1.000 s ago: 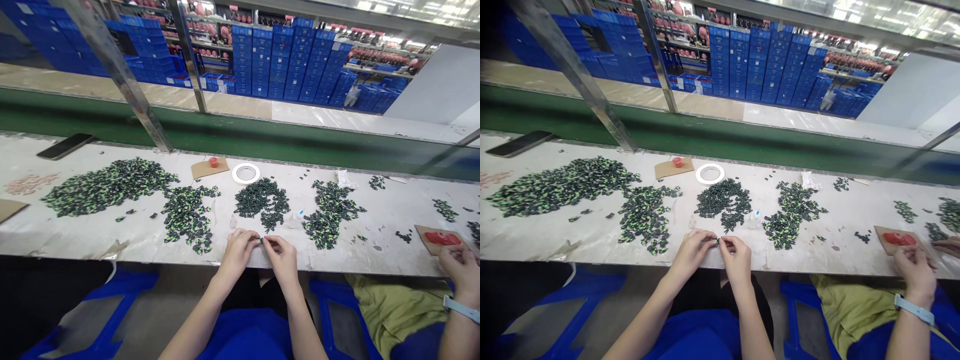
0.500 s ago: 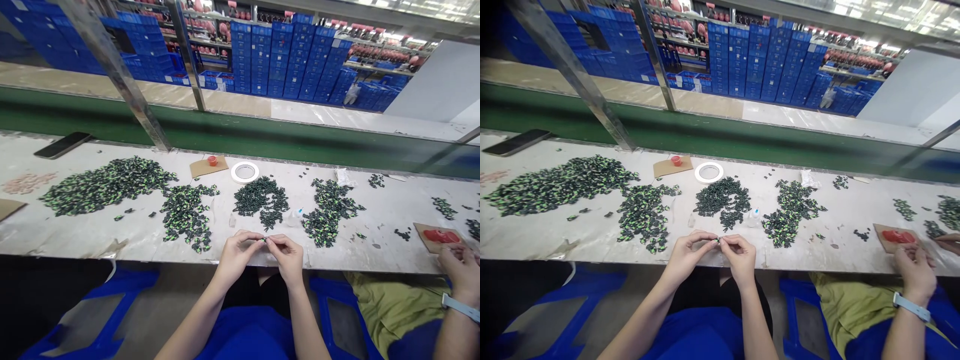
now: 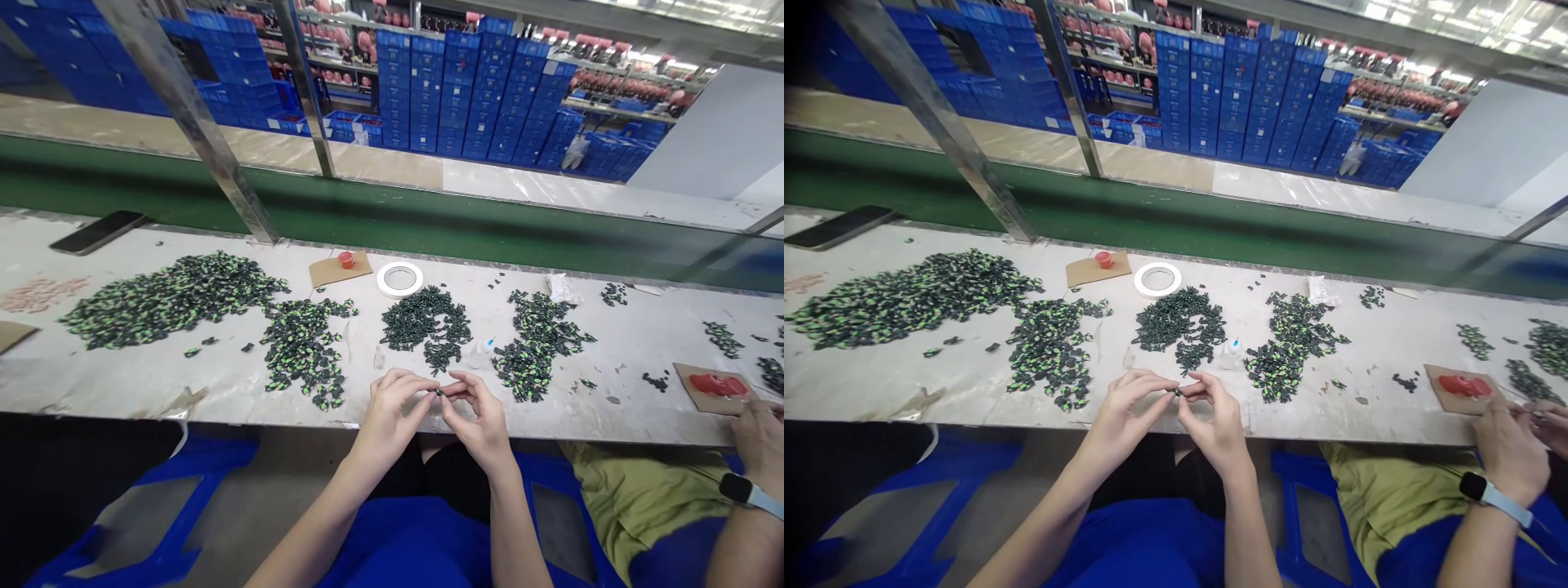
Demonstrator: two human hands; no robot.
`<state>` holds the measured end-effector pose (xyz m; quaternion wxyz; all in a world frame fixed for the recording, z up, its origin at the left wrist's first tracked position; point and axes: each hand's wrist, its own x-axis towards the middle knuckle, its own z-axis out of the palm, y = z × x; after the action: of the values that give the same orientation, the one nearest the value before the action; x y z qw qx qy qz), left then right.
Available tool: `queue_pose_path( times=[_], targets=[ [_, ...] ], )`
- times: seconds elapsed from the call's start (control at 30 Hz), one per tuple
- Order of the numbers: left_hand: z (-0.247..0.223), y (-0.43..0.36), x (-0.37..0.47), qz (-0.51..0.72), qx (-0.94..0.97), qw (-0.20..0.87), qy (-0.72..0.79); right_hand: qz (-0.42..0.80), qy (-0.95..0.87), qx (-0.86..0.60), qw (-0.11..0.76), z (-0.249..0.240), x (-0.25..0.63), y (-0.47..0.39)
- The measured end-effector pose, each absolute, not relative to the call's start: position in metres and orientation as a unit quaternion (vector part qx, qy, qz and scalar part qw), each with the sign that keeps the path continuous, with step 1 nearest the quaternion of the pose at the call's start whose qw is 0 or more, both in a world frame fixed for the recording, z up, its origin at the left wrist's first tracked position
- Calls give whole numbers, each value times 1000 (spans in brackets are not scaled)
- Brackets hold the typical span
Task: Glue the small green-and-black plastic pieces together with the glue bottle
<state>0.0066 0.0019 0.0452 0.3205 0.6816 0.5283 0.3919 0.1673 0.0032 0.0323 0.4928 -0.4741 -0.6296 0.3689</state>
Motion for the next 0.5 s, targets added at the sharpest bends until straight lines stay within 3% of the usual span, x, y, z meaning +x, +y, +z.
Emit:
queue_pose_path(
  times=[0.37, 0.5],
  targets=[
    [48, -2, 18, 383, 661, 309, 567, 366, -597, -497, 513, 18, 167, 1],
    [41, 6, 23, 361, 677, 350, 537, 334, -617, -531, 474, 21, 176, 2]
  ],
)
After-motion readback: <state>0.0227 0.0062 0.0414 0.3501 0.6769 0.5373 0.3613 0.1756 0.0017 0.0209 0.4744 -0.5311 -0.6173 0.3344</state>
